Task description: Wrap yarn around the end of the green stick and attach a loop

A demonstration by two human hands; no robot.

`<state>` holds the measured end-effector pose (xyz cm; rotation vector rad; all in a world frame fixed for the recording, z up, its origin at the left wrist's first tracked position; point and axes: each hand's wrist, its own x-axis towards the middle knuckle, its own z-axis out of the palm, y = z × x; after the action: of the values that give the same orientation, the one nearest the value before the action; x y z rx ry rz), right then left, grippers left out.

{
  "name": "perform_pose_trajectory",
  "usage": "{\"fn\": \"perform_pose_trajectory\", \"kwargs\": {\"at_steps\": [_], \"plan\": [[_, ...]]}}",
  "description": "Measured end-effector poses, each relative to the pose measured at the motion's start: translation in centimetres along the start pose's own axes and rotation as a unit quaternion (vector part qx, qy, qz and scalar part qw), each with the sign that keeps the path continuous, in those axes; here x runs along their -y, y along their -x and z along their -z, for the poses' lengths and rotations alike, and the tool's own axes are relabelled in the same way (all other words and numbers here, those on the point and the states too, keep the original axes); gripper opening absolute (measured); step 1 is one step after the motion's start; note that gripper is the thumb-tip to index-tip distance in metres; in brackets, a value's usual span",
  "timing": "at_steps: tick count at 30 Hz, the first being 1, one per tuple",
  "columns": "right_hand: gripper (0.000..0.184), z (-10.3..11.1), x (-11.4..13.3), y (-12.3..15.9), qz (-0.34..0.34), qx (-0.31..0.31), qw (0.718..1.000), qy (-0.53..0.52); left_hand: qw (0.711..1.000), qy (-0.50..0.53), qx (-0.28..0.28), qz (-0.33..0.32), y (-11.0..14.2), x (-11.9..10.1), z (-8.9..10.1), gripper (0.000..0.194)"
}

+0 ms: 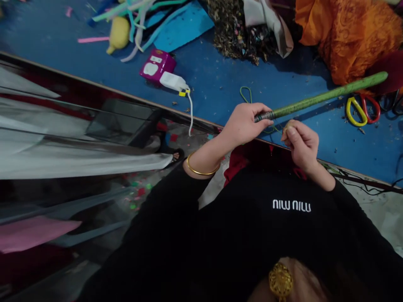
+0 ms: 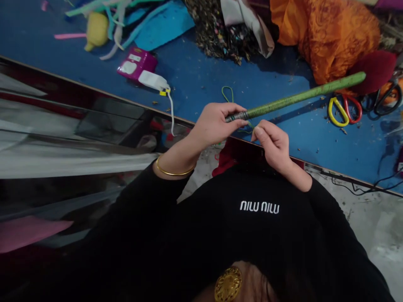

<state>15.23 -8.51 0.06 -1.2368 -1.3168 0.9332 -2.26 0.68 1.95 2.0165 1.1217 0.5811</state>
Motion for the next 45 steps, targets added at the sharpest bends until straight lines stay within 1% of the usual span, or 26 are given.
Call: {"fn": "perform_pose_trajectory", "kwargs": {"at_steps": [3,6,9,13,17,19,23,25,30,32,34,36,38,42,45], "plan": [[0.048,0.0,0.8,1.2,0.048,-0.003,0.996,0.076,1.0,-0.017,-0.012,-0.006,0.2,-0.2,-0.5,0.026],[0.048,-0.2,1.1,1.6,0.066,-0.011,0.992,0.105,1.0,-0.019,-0.014,-0.011,0.2,0.0,-0.7,0.025],[0.047,0.0,1.3,1.2,0.075,0.02,0.988,0.133,1.0,-0.017,-0.005,-0.007,0.0,0.4,-0.8,0.025],[0.047,1.3,2.5,-0.9,0.097,0.091,0.983,0.128,1.0,-0.016,-0.007,-0.005,-0.1,0.6,-0.7,0.023],[0.046,2.3,3.6,-4.1,0.076,0.103,0.987,0.099,1.0,-0.018,-0.013,-0.003,0.2,0.4,-0.7,0.016],[0.044,2.1,3.7,-5.6,0.085,0.116,0.986,0.085,1.0,-0.015,-0.015,-0.004,0.4,0.3,-0.9,0.017],[0.037,1.0,3.5,-7.6,0.116,0.132,0.983,0.045,0.999,-0.033,-0.022,0.017,0.7,0.2,-1.3,0.018],[0.034,0.5,3.2,-8.3,0.109,0.138,0.984,0.031,0.999,-0.042,-0.026,0.021,0.8,0.2,-1.4,0.018],[0.031,-0.1,2.2,-10.4,0.067,0.145,0.987,-0.005,0.997,-0.062,-0.04,0.001,1.7,-0.2,-1.9,0.019],[0.034,-0.1,1.8,-11.2,0.036,0.16,0.986,0.018,0.996,-0.064,-0.061,0.001,2.2,-0.4,-2.2,0.026],[0.034,-0.2,1.4,-11.8,0.005,0.175,0.983,0.06,0.995,-0.061,-0.082,0.0,2.8,-0.4,-2.6,0.039],[0.031,-0.4,1.1,-12.2,-0.022,0.184,0.978,0.099,0.994,-0.064,-0.088,-0.006,3.1,-0.3,-2.9,0.047],[0.03,-0.5,0.9,-12.3,-0.04,0.189,0.975,0.113,0.994,-0.075,-0.082,-0.023,3.3,-0.2,-3.1,0.045],[0.036,-0.7,0.7,-12.0,-0.071,0.203,0.973,0.082,0.992,-0.08,-0.071,-0.059,3.3,0.3,-3.2,0.031],[0.034,-0.5,1.4,-11.5,-0.081,0.192,0.976,0.063,0.993,-0.062,-0.079,-0.057,3.1,0.6,-3.3,0.029]]}}
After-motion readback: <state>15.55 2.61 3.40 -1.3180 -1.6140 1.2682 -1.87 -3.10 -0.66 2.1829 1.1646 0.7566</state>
